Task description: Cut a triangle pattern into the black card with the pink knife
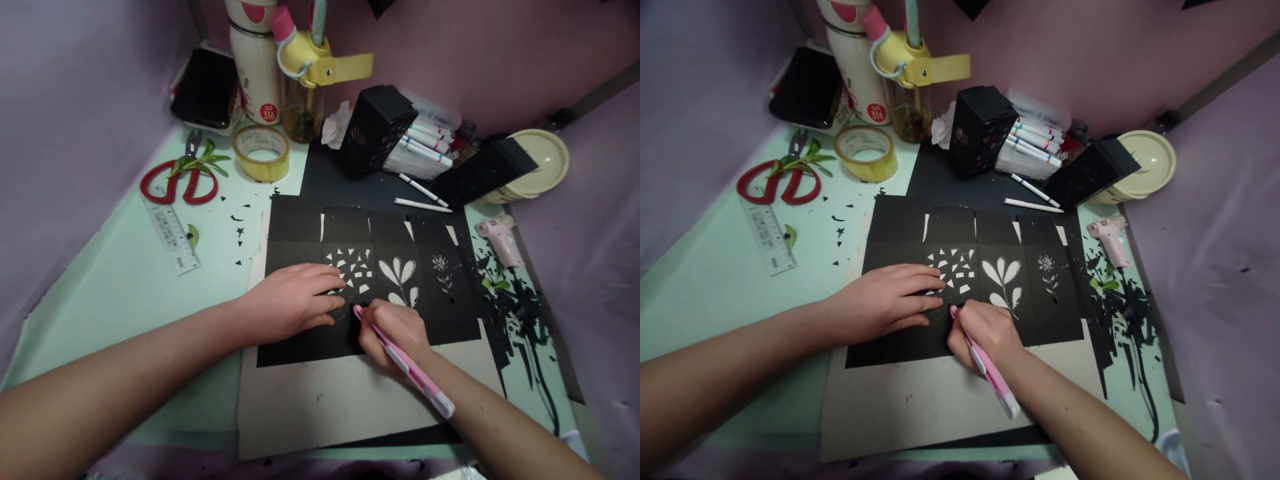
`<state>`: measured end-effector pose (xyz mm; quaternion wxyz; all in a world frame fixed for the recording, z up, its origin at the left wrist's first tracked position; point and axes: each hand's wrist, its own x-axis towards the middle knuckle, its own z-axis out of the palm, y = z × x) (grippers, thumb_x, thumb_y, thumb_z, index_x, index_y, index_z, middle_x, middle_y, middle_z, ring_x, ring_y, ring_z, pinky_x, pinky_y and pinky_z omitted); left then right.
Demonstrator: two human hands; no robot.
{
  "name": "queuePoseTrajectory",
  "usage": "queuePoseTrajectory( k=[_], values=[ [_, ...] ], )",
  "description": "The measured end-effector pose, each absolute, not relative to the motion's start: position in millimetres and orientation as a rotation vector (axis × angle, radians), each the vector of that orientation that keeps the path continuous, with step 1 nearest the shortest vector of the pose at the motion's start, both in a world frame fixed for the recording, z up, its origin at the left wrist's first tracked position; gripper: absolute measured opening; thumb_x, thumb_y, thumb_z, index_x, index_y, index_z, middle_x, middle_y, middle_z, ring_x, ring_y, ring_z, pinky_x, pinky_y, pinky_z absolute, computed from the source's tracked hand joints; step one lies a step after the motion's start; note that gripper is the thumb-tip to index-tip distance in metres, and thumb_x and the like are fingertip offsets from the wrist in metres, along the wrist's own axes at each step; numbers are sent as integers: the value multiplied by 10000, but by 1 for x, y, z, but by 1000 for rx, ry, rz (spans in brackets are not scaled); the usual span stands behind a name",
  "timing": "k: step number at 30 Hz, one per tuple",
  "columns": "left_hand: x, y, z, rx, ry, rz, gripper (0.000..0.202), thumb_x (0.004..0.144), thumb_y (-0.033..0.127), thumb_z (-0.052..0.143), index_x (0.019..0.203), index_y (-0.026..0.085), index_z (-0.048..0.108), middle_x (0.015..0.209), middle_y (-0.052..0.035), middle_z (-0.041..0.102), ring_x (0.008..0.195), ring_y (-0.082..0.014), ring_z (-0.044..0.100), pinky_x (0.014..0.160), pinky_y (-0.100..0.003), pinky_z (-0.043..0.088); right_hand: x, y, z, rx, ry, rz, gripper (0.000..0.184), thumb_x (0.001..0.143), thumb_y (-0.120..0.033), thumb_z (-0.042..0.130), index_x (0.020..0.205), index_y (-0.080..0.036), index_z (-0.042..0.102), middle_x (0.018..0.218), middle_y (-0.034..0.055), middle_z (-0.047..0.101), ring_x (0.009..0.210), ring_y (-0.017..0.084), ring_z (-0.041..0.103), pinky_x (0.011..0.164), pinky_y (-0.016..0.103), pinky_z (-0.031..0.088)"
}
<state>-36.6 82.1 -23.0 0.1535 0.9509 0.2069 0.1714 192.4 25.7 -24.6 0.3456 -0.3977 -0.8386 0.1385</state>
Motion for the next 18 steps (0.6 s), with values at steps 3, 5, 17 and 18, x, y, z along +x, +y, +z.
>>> queuePoseTrajectory(
  k=[3, 5, 17, 18],
  values=[
    [-36, 82, -23, 2730, 594, 491, 237, 945, 331, 612, 1105, 168, 672, 1247, -105, 647, 1230, -297, 558, 999, -461, 510, 192, 26, -24, -1019, -2178, 342, 256, 810, -5, 536, 714, -223, 444, 585, -26, 502, 463, 101, 427, 464, 242, 361],
    [-37, 82, -23, 2732, 597, 486, 238, 945, 336, 612, 1108, 173, 670, 1248, -102, 647, 1236, -288, 553, 1011, -447, 502, 192, 27, -25, -998, -2188, 308, 241, 815, -1, 545, 746, -219, 469, 594, -24, 516, 468, 102, 439, 466, 239, 369],
    [-36, 82, -22, 2730, 593, 508, 248, 959, 337, 587, 1122, 170, 669, 1225, -99, 655, 1224, -289, 561, 1007, -456, 506, 196, 24, -35, -1000, -2325, 207, 207, 851, -29, 563, 784, -219, 515, 645, -22, 515, 539, 113, 468, 520, 239, 396],
    [-37, 82, -22, 2730, 595, 505, 248, 962, 339, 582, 1123, 171, 669, 1228, -99, 654, 1226, -287, 560, 1009, -455, 504, 196, 24, -35, -996, -2333, 204, 210, 851, -31, 562, 770, -218, 513, 642, -22, 506, 538, 114, 460, 517, 242, 389]
  ],
)
